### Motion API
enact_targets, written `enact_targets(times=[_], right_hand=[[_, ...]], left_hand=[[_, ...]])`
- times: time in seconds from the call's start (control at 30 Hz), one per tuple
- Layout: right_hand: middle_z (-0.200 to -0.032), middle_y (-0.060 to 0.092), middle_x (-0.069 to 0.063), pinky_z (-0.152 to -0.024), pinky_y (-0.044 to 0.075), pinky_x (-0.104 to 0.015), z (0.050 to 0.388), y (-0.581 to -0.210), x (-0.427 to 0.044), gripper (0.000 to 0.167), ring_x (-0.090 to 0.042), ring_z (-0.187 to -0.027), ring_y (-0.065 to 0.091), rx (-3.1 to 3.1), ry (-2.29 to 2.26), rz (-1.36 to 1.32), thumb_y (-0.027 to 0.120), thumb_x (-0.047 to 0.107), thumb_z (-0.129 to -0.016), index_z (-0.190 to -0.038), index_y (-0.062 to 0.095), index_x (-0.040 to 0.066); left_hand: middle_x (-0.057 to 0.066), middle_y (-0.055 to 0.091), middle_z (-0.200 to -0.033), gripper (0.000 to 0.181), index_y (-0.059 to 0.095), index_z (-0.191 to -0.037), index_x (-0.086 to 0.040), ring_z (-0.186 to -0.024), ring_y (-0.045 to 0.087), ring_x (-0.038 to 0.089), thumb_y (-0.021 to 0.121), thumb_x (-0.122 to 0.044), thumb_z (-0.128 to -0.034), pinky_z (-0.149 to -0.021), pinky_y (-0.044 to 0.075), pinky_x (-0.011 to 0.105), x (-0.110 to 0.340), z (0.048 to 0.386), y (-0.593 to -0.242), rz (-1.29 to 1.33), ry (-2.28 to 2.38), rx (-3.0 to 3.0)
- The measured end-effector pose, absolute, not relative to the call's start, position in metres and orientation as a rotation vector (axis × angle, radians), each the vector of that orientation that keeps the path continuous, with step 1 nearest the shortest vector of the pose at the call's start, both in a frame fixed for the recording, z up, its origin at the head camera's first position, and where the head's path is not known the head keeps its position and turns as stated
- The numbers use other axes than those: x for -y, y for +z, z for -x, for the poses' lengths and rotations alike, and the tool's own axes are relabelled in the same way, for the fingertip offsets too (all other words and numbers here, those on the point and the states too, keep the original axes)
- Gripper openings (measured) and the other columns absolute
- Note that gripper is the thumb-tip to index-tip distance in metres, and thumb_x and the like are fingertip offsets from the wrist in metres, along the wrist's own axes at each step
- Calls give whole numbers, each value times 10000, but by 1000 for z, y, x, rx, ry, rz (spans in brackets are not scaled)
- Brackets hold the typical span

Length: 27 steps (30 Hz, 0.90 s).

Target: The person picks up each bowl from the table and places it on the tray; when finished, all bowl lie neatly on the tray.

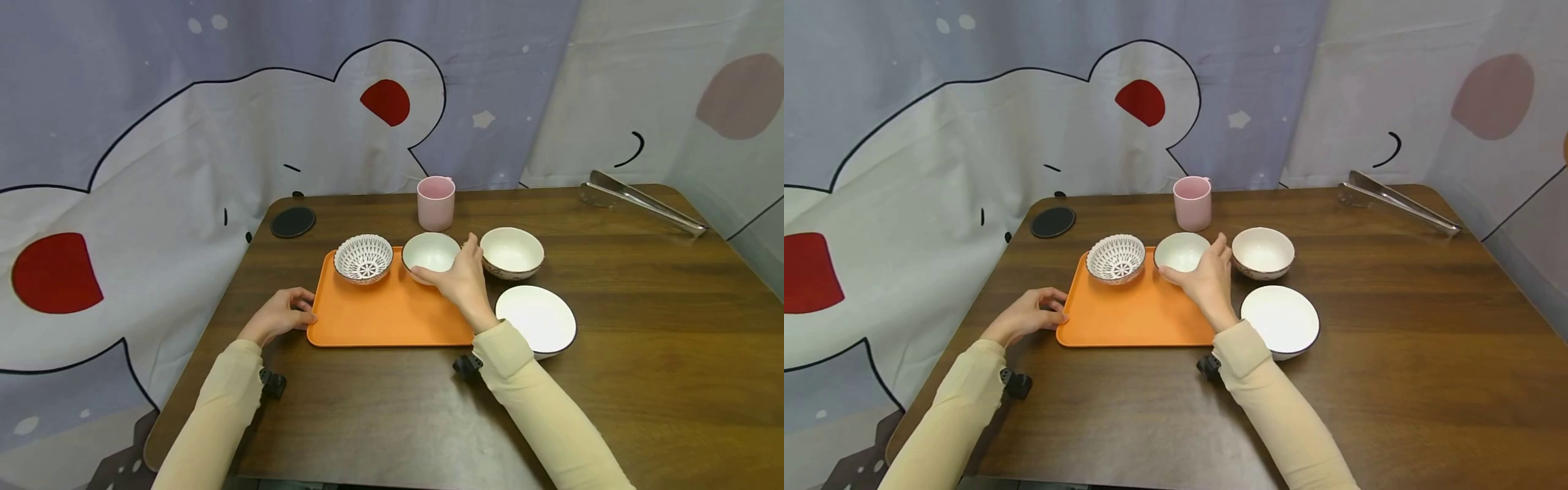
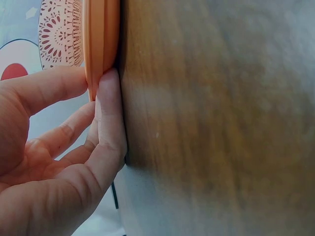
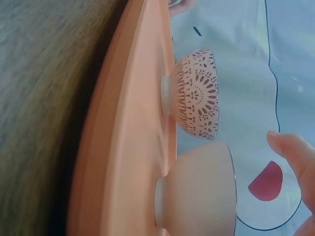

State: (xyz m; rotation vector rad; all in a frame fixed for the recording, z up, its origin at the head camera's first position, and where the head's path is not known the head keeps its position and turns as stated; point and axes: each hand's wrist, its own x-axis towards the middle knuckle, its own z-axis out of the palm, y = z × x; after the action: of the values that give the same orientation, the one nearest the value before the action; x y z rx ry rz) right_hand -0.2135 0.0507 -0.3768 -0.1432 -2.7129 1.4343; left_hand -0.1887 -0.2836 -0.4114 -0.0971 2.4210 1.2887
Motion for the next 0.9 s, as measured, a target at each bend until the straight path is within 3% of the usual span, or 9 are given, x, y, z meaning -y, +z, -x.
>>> enact_targets(times=[0.27,0.8,0.9], right_hand=[[-1485,269,-287,-1130,339,-495,206,-379,-55,1285,-392,-1375,337,2723,1410,112,865,485,-660,-1525,74,-43],[-1568,148,-285,-1165,284,-494,191,-370,-63,1314,-395,-1443,250,2766,1381,54,845,519,-676,-1521,41,-87],[-1550,198,-286,-1157,294,-504,188,-370,-66,1297,-395,-1431,274,2760,1379,51,847,531,-667,-1519,82,-78]], left_hand=[[149,534,-1021,451,491,-1302,48,-834,619,196,645,-33,-885,-802,583,328,284,188,-411,96,1286,-2416],[151,543,-1030,454,504,-1296,39,-838,620,198,659,-37,-876,-807,583,323,284,190,-412,110,1274,-2423],[148,541,-1020,453,504,-1294,42,-835,619,199,658,-32,-875,-807,583,325,283,190,-412,109,1279,-2421]])
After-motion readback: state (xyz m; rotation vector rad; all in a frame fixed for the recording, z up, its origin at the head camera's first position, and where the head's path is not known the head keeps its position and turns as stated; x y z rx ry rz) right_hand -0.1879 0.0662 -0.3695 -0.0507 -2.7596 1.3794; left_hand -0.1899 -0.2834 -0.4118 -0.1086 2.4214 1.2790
